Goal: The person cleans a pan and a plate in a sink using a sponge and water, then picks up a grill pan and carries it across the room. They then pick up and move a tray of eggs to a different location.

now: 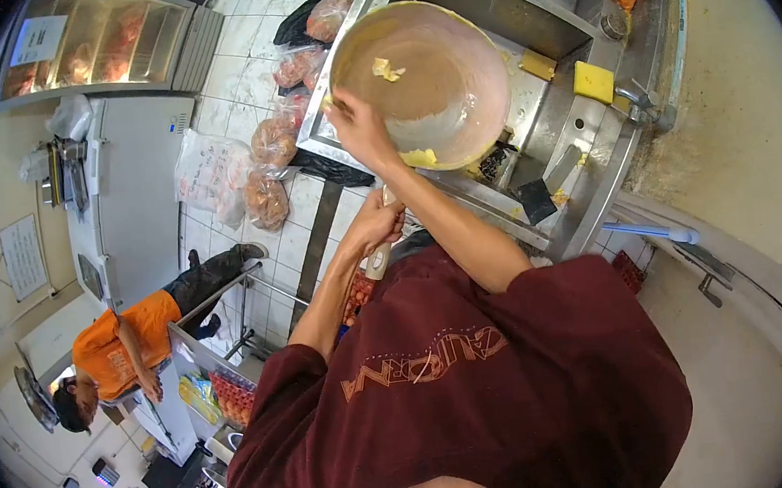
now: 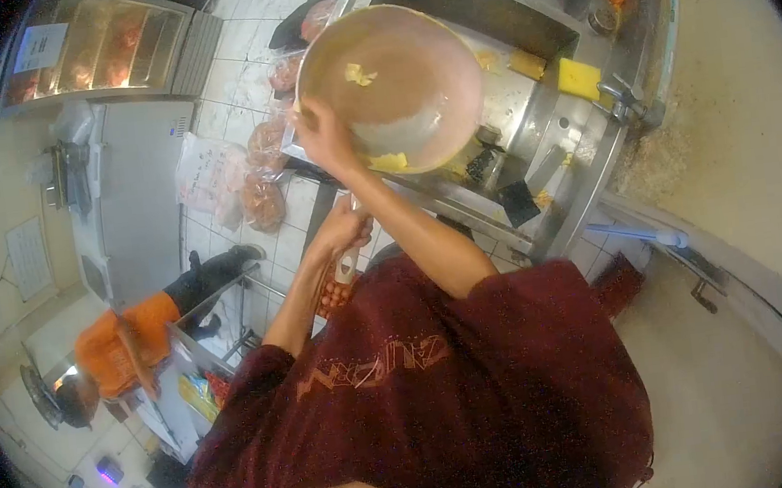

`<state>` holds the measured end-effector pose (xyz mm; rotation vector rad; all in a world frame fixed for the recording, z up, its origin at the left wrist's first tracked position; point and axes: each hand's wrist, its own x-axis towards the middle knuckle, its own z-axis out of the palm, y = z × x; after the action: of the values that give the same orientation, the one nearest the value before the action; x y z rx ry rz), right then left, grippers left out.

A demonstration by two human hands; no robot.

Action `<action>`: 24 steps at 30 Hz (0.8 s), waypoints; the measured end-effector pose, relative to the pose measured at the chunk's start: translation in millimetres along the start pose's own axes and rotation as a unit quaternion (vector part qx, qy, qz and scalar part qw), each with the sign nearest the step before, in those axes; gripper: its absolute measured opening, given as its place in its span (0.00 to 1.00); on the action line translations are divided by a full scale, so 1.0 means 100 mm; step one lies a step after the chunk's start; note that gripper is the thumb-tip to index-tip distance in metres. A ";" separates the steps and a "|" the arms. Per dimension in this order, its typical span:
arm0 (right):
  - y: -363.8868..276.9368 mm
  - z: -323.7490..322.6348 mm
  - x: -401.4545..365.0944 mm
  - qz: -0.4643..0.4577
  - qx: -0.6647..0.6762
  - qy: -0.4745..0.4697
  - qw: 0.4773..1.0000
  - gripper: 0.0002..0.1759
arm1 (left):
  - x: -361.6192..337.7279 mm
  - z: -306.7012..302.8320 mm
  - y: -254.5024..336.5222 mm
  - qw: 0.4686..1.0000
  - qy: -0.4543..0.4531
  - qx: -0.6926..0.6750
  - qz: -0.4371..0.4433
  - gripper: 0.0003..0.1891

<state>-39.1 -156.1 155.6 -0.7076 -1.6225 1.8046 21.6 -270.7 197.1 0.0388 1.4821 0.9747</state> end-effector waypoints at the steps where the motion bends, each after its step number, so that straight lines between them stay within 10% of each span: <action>1: 0.00 -0.07 -0.01 0.040 -0.024 -0.001 0.999 0.19 | 0.00 0.02 0.01 1.000 0.006 -0.006 0.003 0.09; 7: -0.32 -0.63 0.03 0.077 -0.083 -0.072 0.991 0.07 | -0.09 0.09 0.09 0.999 0.031 -0.021 0.018 0.15; 16: -0.06 -2.08 0.55 0.067 -0.092 0.147 0.983 0.09 | -0.22 -0.03 -0.07 0.999 -0.023 -0.027 0.002 0.13; 21: -0.35 -2.55 0.61 -0.222 -0.258 0.328 0.881 0.10 | -0.20 -0.04 -0.18 0.999 -0.006 -0.047 0.006 0.14; 24: -0.04 -2.54 0.56 -0.136 -0.565 0.274 0.766 0.12 | -0.25 0.03 -0.16 0.999 0.025 -0.036 -0.003 0.13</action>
<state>110.2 56.0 131.8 -1.2444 -2.0988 0.1600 37.1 -293.1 208.6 -0.0428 1.4914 1.0301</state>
